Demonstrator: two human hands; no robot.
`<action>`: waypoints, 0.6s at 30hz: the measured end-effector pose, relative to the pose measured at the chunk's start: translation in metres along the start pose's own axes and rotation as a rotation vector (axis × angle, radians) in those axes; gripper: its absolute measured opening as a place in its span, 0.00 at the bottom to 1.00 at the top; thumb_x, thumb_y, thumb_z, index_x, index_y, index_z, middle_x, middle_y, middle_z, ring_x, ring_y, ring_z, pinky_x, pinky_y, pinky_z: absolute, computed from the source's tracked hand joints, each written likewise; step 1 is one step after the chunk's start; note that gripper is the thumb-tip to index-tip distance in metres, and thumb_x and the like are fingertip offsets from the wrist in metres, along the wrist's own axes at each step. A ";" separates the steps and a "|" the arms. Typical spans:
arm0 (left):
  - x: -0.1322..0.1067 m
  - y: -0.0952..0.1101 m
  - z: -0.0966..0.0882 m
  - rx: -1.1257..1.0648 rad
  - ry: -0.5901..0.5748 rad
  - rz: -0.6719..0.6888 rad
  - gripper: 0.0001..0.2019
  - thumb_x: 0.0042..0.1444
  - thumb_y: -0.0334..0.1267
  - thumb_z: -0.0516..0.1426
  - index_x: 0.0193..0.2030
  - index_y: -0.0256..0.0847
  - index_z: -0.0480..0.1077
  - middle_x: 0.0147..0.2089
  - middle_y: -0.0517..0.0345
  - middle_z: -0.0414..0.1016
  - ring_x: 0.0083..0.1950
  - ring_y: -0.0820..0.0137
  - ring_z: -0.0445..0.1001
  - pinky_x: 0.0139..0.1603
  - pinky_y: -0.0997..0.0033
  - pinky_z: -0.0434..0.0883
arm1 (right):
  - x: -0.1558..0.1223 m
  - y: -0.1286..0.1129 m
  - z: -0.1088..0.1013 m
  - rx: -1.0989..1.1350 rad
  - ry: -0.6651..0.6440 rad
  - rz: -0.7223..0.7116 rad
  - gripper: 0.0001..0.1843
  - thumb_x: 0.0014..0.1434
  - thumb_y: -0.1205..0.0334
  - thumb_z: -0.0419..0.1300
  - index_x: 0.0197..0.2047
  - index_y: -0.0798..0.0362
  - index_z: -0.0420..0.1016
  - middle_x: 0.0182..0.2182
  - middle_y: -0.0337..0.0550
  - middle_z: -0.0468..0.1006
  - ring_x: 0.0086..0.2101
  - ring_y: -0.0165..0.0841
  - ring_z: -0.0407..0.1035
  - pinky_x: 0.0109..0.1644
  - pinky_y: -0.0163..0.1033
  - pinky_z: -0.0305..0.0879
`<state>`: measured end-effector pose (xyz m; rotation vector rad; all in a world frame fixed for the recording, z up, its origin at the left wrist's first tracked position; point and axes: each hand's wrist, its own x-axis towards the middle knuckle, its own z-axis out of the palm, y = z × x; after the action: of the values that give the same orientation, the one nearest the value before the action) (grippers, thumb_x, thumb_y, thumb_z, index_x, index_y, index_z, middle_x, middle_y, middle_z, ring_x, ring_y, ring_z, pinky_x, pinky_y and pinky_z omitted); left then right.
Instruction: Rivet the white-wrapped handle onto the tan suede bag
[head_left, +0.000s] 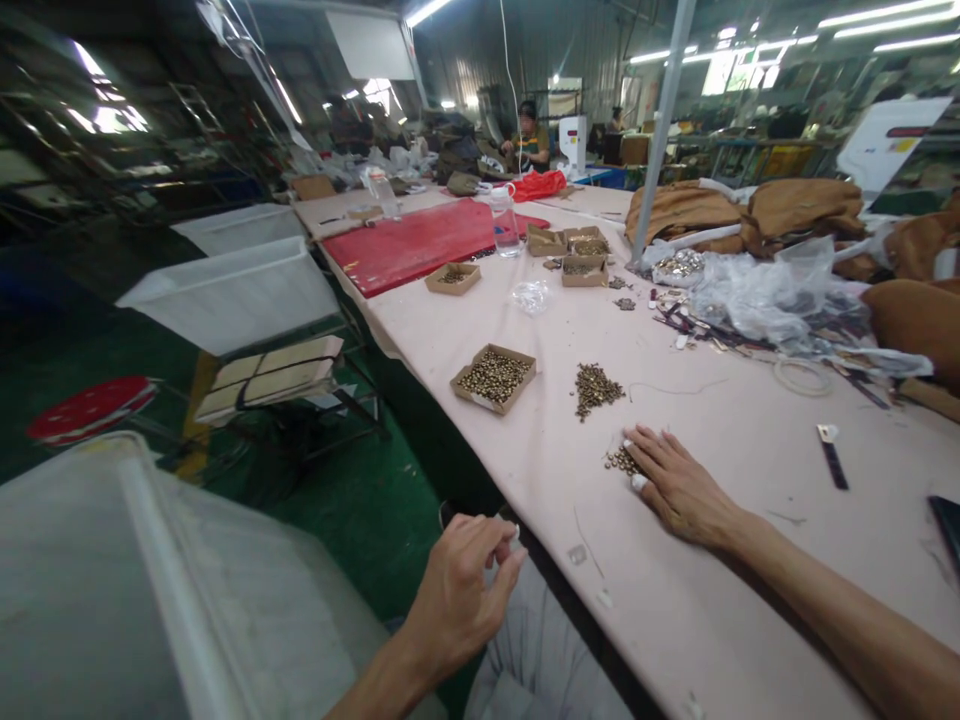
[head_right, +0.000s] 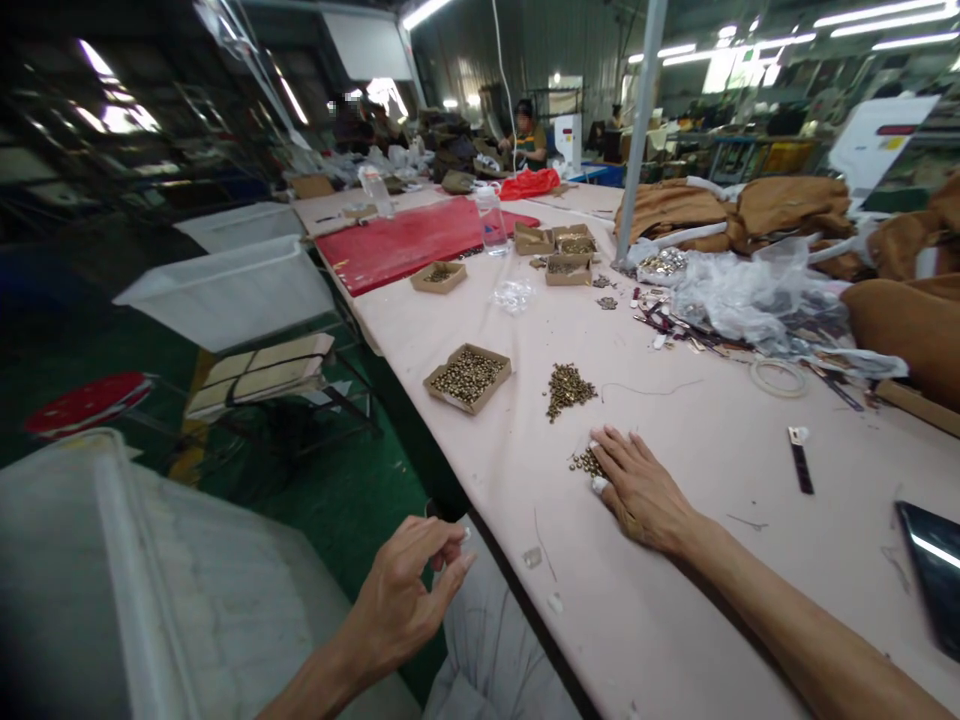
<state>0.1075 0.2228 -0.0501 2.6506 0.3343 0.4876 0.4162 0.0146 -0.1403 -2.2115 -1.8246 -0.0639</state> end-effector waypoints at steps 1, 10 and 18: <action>0.000 0.000 0.000 0.005 -0.011 0.004 0.04 0.66 0.36 0.57 0.45 0.40 0.71 0.33 0.57 0.74 0.35 0.67 0.71 0.41 0.62 0.67 | -0.003 0.003 0.002 -0.015 -0.012 0.014 0.33 0.71 0.60 0.50 0.76 0.57 0.53 0.76 0.52 0.49 0.75 0.49 0.39 0.76 0.65 0.46; -0.001 0.000 -0.001 0.023 -0.053 0.076 0.05 0.66 0.33 0.56 0.48 0.39 0.70 0.34 0.56 0.75 0.35 0.66 0.72 0.44 0.59 0.66 | -0.020 0.022 0.011 -0.071 0.003 0.142 0.33 0.73 0.57 0.49 0.77 0.54 0.51 0.77 0.52 0.47 0.75 0.51 0.39 0.74 0.69 0.46; -0.001 -0.002 -0.001 0.016 -0.093 0.109 0.05 0.66 0.32 0.55 0.47 0.40 0.69 0.34 0.57 0.74 0.36 0.66 0.72 0.44 0.58 0.66 | -0.035 0.039 0.002 -0.101 0.002 0.198 0.33 0.75 0.55 0.47 0.78 0.51 0.47 0.77 0.51 0.46 0.75 0.51 0.39 0.73 0.71 0.46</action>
<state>0.1055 0.2247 -0.0504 2.7063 0.1667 0.3945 0.4461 -0.0252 -0.1568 -2.4483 -1.6245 -0.1211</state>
